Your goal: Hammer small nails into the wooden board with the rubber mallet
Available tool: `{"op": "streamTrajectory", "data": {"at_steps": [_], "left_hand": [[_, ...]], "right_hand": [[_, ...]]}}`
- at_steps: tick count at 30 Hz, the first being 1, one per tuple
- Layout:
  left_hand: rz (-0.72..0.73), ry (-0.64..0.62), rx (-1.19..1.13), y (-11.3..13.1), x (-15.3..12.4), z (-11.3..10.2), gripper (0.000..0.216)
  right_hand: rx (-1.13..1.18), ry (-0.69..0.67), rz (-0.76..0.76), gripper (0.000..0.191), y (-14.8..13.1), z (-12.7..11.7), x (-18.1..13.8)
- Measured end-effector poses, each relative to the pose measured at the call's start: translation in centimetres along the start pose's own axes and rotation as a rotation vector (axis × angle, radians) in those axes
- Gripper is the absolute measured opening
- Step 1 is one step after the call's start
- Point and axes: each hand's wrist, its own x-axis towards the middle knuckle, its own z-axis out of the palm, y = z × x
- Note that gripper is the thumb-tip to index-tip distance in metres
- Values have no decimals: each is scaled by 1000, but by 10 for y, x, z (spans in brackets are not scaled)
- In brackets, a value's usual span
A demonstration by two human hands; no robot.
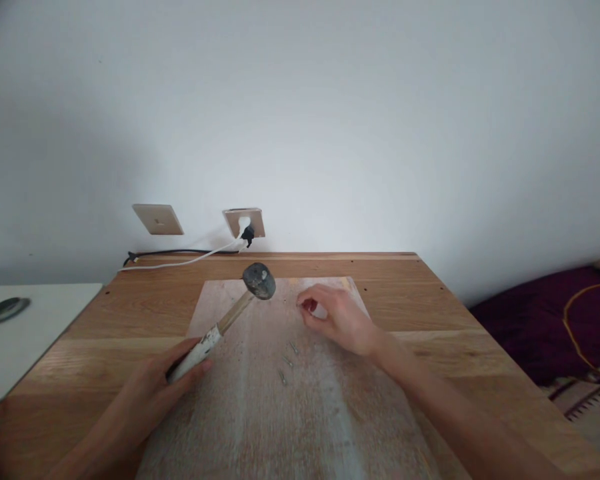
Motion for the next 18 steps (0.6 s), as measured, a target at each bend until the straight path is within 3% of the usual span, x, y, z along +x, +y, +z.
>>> {"op": "streamTrajectory", "data": {"at_steps": [2, 8, 18], "left_hand": [[-5, -7, -8, 0, -1, 0, 39], [-22, -21, -34, -3, -2, 0, 40], [-45, -53, -36, -4, -1, 1, 41]], "right_hand": [[35, 52, 85, 11, 10, 9, 12], [19, 36, 152, 13, 14, 36, 29], [-62, 2, 201, 9, 17, 46, 29]]}}
